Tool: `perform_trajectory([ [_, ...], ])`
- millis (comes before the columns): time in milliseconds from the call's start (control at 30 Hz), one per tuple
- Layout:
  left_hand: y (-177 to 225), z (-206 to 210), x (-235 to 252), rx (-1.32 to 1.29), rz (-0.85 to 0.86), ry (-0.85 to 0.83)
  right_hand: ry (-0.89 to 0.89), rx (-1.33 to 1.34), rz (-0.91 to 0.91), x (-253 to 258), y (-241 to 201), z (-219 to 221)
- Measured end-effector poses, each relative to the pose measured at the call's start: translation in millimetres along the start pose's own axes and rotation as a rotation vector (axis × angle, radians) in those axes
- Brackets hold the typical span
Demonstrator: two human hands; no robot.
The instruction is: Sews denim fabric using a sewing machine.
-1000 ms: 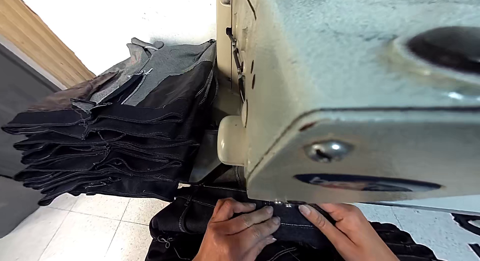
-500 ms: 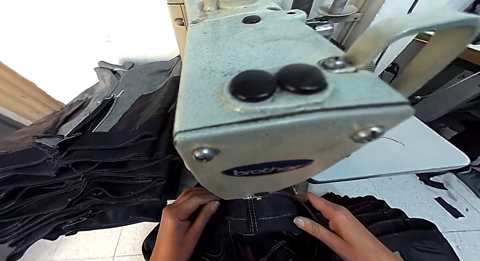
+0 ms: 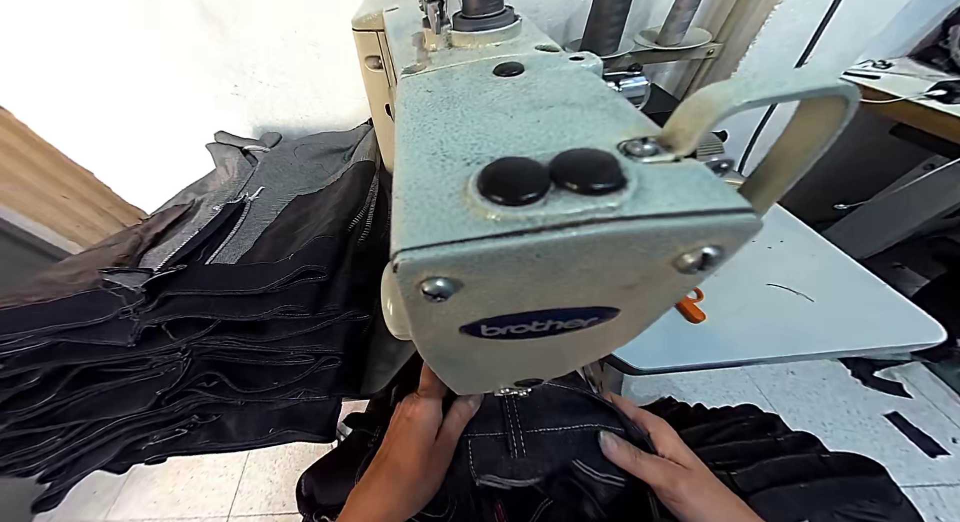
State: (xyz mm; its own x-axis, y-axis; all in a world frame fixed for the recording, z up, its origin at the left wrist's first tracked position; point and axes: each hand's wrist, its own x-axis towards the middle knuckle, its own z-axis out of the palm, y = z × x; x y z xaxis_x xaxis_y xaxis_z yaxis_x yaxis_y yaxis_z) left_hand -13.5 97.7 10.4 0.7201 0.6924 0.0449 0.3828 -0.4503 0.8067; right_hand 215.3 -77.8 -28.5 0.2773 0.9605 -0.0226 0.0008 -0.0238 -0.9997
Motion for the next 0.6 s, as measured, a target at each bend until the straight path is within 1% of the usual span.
perform_trajectory([
  [100, 0, 8, 4, 0.006, 0.141, 0.221, 0.021, 0.124, 0.163, 5, -13, 3],
  [167, -1, 10, 16, 0.060, 0.174, 0.338, 0.066, 0.102, 0.203, 24, -23, 2],
  [200, -1, 8, 21, 0.072, 0.168, 0.352, 0.093, 0.078, 0.198, 36, -28, 1],
  [267, -4, -1, 29, 0.044, 0.142, 0.281, 0.137, 0.055, 0.179, 56, -38, 1],
  [300, -6, -7, 31, 0.027, 0.171, 0.233, 0.143, 0.053, 0.157, 62, -39, 0],
  [367, -14, -11, 33, 0.012, 0.318, 0.197, 0.135, 0.051, 0.118, 66, -35, 0],
  [433, -17, -7, 33, 0.100, 0.444, 0.247, 0.136, 0.049, 0.111, 66, -23, -1],
  [467, -17, -3, 34, 0.179, 0.478, 0.292, 0.142, 0.053, 0.125, 64, -17, -1],
  [533, -15, 5, 35, 0.321, 0.483, 0.385, 0.171, 0.059, 0.133, 63, -11, 0],
  [600, -13, 11, 35, 0.418, 0.477, 0.472, 0.189, 0.034, 0.104, 62, -12, -1],
])
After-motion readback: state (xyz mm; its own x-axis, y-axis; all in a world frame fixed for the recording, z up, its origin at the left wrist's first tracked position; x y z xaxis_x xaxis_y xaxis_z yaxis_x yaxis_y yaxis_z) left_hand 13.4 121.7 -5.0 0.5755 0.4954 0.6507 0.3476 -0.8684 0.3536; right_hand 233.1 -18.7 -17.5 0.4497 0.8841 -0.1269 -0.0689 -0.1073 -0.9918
